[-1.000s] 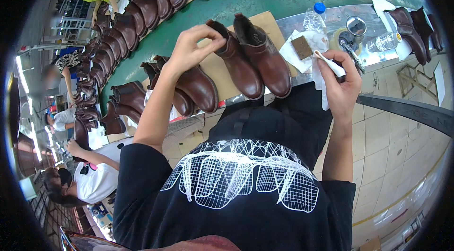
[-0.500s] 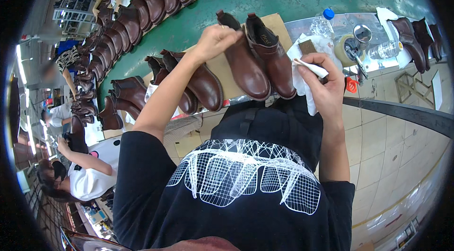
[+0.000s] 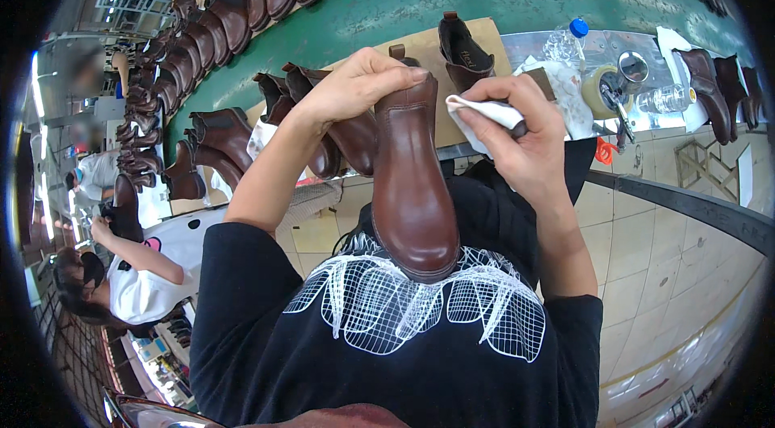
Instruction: The recorder is finishing or inspecting leather boots on an assembly line, using a spray tool for finish and a cloth with cleaner for detailing.
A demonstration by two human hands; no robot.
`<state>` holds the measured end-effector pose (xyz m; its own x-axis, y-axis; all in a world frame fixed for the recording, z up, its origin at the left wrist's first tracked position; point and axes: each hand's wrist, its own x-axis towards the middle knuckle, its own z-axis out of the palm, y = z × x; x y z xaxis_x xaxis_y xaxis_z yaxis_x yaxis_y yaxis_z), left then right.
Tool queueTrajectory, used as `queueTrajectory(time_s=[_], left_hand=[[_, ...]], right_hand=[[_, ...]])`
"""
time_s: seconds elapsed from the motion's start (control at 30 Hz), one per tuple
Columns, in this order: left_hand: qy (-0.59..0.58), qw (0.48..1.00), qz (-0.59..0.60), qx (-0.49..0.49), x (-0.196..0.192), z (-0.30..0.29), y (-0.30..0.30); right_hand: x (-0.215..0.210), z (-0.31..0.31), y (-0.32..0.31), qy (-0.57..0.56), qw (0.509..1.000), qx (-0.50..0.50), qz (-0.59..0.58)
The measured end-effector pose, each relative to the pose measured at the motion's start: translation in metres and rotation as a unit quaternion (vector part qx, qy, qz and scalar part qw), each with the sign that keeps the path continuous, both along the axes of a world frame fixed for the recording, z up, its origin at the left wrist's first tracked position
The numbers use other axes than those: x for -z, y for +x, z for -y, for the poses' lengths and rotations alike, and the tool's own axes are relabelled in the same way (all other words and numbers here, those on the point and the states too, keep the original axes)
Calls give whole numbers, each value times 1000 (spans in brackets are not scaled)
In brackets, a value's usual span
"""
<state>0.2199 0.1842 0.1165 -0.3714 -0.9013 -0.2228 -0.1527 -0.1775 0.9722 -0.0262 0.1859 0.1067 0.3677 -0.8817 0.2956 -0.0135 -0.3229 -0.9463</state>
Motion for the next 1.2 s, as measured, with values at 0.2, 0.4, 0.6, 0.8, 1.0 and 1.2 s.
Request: queueTrajectory(time_s=[0.2, 0.4, 0.6, 0.8, 1.0, 1.2], left_hand=[[36, 999, 38, 13, -5, 2, 4], [28, 999, 9, 34, -22, -4, -5], [16, 998, 64, -15, -31, -1, 3], [-58, 962, 264, 27, -27, 10, 0], [-36, 945, 318, 73, -36, 15, -6], [-51, 931, 353, 78, -47, 20, -17]], right_hand=[[2, -5, 18, -92, 995, -36, -22], [10, -7, 31, -193, 980, -1, -41], [13, -7, 20, -78, 994, 82, 9], [-2, 0, 23, -148, 988, 33, -36], [-18, -7, 35, -231, 969, -17, -84], [-21, -15, 45, -309, 928, -93, -187]])
